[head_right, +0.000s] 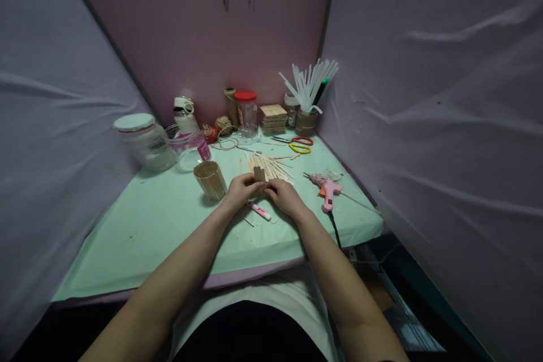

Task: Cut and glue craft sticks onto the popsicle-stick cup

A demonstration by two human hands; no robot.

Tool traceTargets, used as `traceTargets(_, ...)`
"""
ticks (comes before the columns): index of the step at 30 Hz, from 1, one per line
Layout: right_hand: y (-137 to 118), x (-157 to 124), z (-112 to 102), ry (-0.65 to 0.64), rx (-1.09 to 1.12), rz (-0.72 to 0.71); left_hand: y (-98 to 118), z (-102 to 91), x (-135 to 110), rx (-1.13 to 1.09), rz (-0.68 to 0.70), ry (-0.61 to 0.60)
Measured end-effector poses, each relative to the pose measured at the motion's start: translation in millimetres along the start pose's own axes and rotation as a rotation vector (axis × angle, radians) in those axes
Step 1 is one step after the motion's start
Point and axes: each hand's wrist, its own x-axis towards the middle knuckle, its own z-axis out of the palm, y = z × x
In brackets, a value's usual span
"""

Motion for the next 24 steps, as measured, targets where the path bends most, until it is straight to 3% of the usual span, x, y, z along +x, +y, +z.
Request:
traceTargets(17,-4.4,-0.4,-1.4,-0.006,-0.033,-0.011,-0.4,-0.4,-0.6,-0.005,0.013,-0.012)
traceTargets(24,-13.2,-9.8,-8.3,0.033,-0.127,0.034,-4.5,-0.5,1.1,0.001,0.017,0.048)
